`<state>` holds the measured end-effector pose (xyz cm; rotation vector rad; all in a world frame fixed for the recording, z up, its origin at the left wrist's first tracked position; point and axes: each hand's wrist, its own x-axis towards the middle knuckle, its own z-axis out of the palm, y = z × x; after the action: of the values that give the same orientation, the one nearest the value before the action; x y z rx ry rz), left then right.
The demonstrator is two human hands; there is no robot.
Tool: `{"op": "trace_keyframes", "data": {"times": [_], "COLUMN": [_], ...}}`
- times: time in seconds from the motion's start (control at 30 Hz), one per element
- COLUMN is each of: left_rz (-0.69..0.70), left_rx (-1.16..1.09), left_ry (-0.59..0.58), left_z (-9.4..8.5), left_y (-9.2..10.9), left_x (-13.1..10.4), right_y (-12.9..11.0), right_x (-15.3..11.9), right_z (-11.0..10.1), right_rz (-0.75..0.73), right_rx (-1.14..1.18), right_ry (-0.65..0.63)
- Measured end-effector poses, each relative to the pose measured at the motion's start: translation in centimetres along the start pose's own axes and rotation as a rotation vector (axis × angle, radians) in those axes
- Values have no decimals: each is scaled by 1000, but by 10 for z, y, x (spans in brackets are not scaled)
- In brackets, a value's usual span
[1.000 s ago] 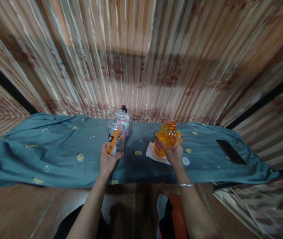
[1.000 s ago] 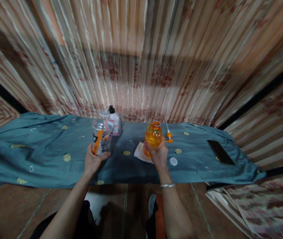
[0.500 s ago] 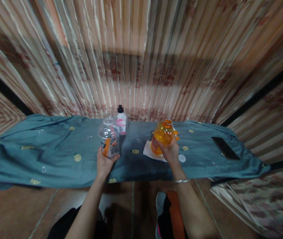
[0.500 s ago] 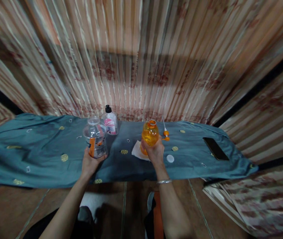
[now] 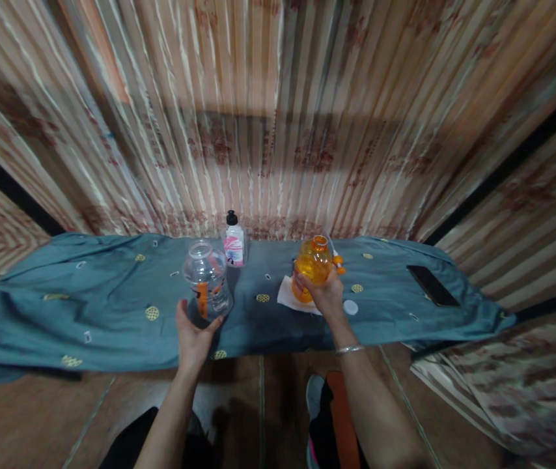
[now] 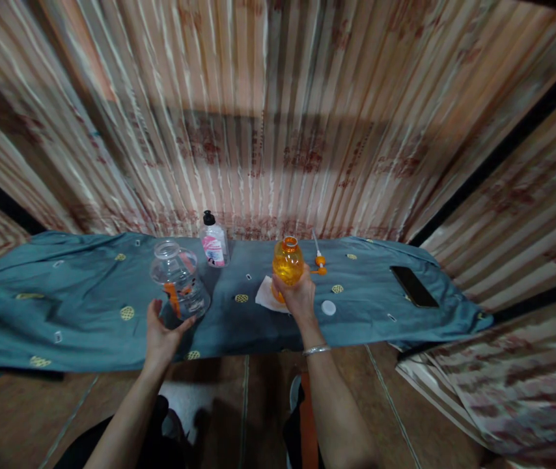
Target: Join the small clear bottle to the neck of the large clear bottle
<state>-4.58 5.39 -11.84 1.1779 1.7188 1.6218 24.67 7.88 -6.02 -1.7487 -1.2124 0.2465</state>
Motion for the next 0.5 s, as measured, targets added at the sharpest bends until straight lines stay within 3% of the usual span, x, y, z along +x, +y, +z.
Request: {"op": "trace_keyframes", "data": {"times": [0.13,0.23,0.33,0.5], "left_rz": [-54,-66,-50,2], "left_rx": [-25,-64,-113,-195], "left_ry": [-55,-180,-310,-501], "left_z": [-27,-32,-17,32], "left_y": [5,15,32,55], "left_x": [-25,-43,-57,-57], "right_y": [1,0,-1,-1], "right_x": [1,2,3,9], "right_z": [-1,-3,-5,-8], "right_rz": [-23,-25,-32,-22], "right_rx": [66,123,158,456], "right_ry": [-10,-36,-74,-201]}}
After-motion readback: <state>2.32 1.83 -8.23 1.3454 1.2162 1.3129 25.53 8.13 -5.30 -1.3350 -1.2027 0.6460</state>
